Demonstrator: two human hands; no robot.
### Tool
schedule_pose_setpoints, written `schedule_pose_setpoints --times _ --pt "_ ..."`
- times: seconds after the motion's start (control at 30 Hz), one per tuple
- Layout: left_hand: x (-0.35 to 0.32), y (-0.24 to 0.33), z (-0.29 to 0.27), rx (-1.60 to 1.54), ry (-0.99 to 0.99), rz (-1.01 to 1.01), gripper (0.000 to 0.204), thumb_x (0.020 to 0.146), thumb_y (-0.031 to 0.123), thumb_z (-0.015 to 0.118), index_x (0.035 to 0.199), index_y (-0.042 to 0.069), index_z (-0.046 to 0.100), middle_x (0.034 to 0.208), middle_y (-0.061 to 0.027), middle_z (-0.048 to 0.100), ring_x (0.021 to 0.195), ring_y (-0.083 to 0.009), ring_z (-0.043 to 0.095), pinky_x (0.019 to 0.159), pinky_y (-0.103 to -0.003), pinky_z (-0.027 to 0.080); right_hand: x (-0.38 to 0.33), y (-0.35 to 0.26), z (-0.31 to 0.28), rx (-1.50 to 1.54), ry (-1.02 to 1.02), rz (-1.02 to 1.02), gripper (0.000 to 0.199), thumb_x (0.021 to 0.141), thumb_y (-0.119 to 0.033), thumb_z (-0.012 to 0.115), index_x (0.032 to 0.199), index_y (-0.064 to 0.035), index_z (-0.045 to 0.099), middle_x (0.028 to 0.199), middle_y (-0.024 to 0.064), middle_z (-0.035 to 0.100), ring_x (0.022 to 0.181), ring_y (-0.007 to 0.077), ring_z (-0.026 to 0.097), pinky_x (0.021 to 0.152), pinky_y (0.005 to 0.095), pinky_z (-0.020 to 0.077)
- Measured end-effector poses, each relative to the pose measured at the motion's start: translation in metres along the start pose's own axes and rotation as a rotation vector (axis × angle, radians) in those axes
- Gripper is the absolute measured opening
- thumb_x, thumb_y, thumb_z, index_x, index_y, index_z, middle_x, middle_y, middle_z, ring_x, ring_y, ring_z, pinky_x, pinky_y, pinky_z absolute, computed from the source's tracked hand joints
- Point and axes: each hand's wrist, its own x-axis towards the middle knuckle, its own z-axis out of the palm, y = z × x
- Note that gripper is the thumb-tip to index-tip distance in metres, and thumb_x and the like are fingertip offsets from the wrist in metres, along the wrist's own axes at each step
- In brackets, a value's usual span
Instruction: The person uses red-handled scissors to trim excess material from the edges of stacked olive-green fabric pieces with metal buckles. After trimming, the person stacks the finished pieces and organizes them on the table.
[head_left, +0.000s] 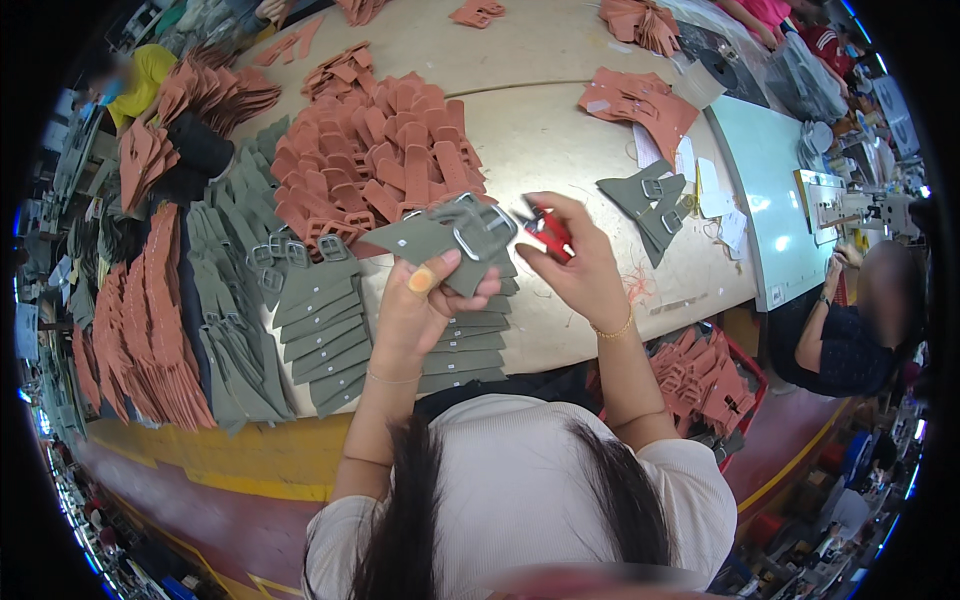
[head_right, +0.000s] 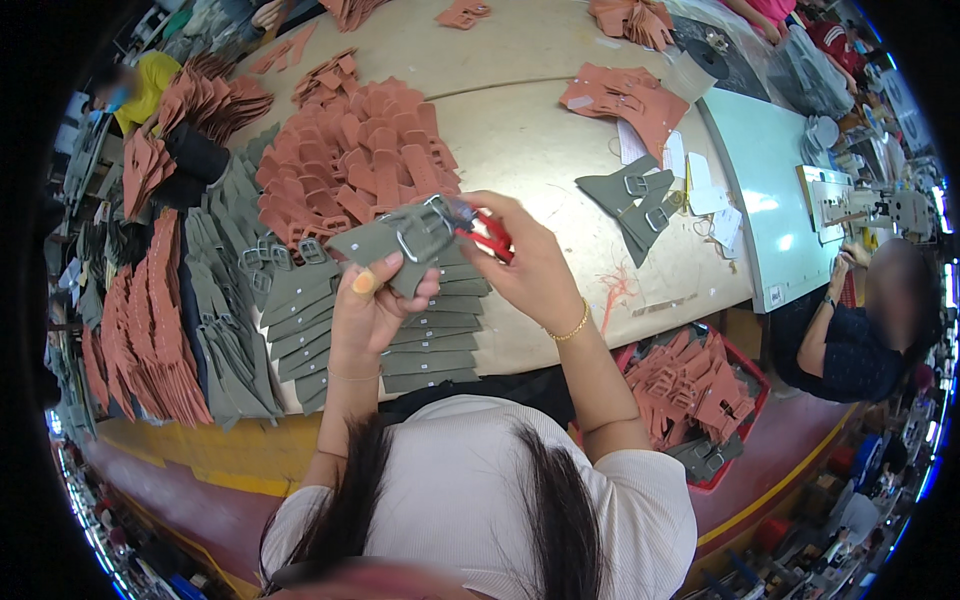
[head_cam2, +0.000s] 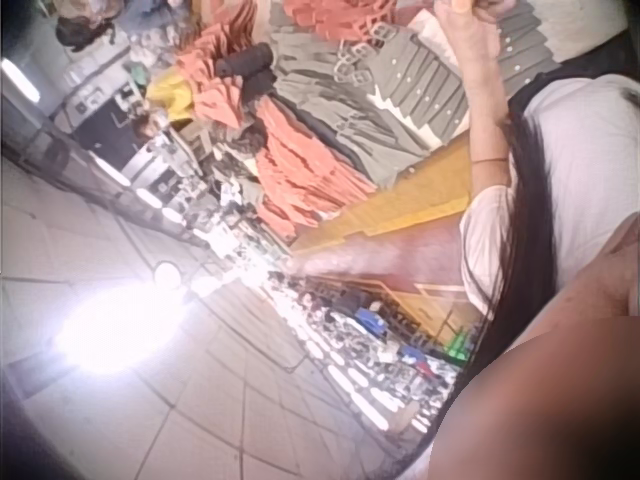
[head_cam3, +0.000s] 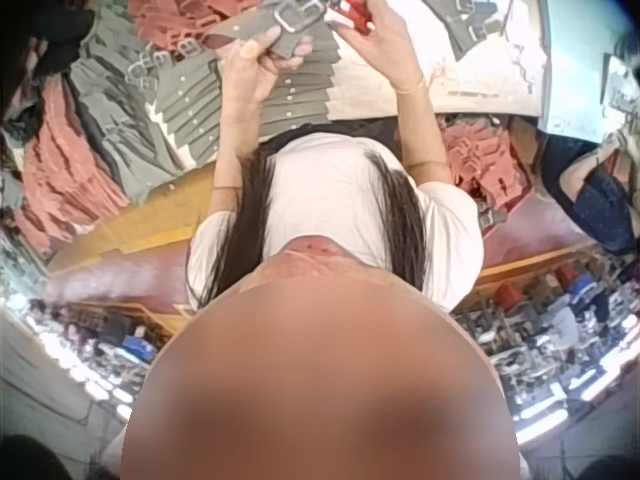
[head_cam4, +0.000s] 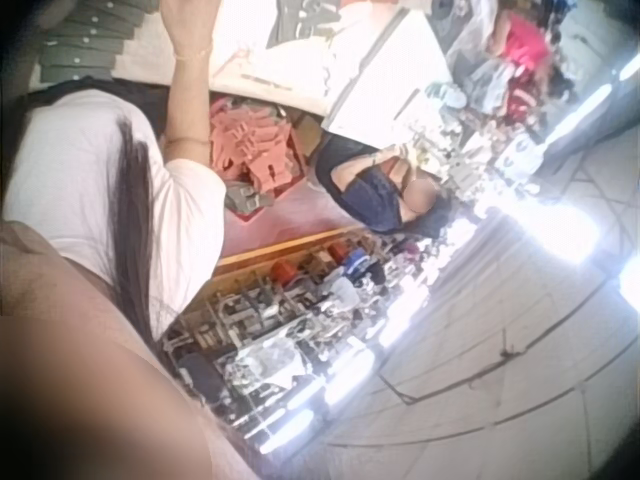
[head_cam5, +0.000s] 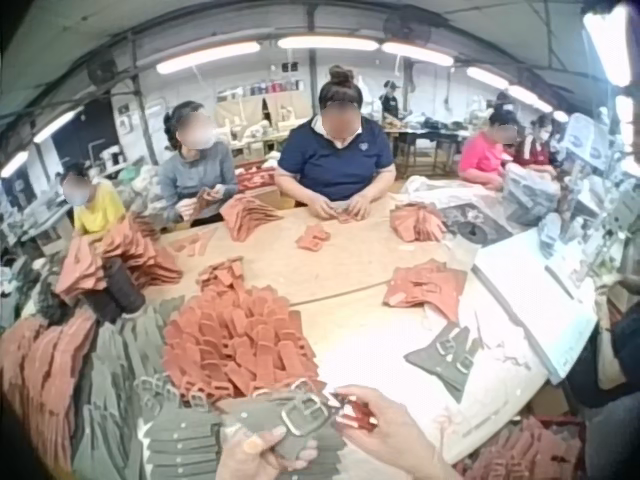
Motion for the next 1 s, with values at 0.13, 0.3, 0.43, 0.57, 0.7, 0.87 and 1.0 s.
schedule_pose_setpoints --times 0.13,0.3,0.43,0.57,0.7,0.87,1.0 --pt "0.005 0.005 -0.016 -0.076 -0.342 -0.282 0.067 0.095 0.050 0.038 0.106 -0.014 0.056 0.090 -0.0262 0.066 0.065 -0.0295 0.068 0.050 -0.034 0.057 0.011 0.008 -0.003 -0.065 -0.104 -0.197 0.023 0.075 -0.007 0.076 0.093 -0.0026 0.064 0.078 0.0031 0.062 0.064 0.0099 0.052 0.056 0.0246 0.0426" --pt "0.002 0.011 -0.017 0.831 0.076 0.586 0.061 0.089 0.055 0.054 0.111 -0.002 0.057 0.100 -0.0075 0.062 0.095 -0.0151 0.057 0.086 -0.028 0.044 0.014 0.008 -0.009 0.259 -0.022 0.165 0.035 0.082 -0.028 0.074 0.070 -0.0012 0.055 0.057 -0.0041 0.043 0.058 0.0041 0.039 0.051 0.0221 0.0334" --pt "-0.005 0.006 0.006 0.708 -0.105 0.390 0.052 0.086 0.039 0.066 0.114 -0.004 0.056 0.103 -0.0080 0.062 0.091 -0.0140 0.058 0.083 -0.028 0.046 0.014 0.008 -0.005 0.149 -0.215 0.151 0.030 0.080 -0.025 0.076 0.079 -0.0021 0.056 0.063 -0.0020 0.049 0.062 0.0060 0.046 0.056 0.0222 0.0386" --pt "-0.010 0.020 0.021 0.329 -0.045 0.002 0.036 0.087 0.026 0.061 0.104 -0.006 0.062 0.081 -0.0121 0.066 0.065 -0.0174 0.062 0.061 -0.027 0.051 0.025 0.009 -0.011 0.439 -0.202 0.012 0.047 0.076 -0.019 0.079 0.109 -0.0033 0.050 0.087 0.0043 0.064 0.079 0.0105 0.061 0.072 0.0235 0.0480" --pt "-0.015 0.040 0.021 0.278 -0.069 -0.217 0.038 0.091 0.028 0.053 0.097 -0.008 0.062 0.077 -0.0112 0.065 0.057 -0.0160 0.061 0.057 -0.026 0.051 0.047 0.005 -0.043 0.235 -0.480 -0.064 0.037 0.071 -0.019 0.081 0.096 -0.0013 0.062 0.085 0.0054 0.067 0.080 0.0099 0.061 0.072 0.0246 0.0492" --pt "-0.010 0.050 0.014 0.412 -0.146 -0.321 0.039 0.089 0.030 0.055 0.091 -0.008 0.064 0.070 -0.0121 0.064 0.052 -0.0154 0.060 0.055 -0.024 0.049 0.072 -0.004 -0.044 0.077 -0.771 -0.288 0.032 0.068 -0.021 0.083 0.093 -0.0048 0.070 0.084 0.0020 0.068 0.071 0.0109 0.059 0.066 0.0239 0.0468" --pt "-0.005 0.056 0.010 0.415 -0.327 -0.397 0.041 0.089 0.032 0.054 0.088 -0.007 0.065 0.070 -0.0117 0.065 0.050 -0.0159 0.059 0.054 -0.024 0.049 0.078 -0.004 -0.029 0.128 -0.847 -0.334 0.030 0.068 -0.020 0.082 0.091 -0.0046 0.070 0.080 0.0004 0.066 0.068 0.0102 0.055 0.063 0.0242 0.0444"
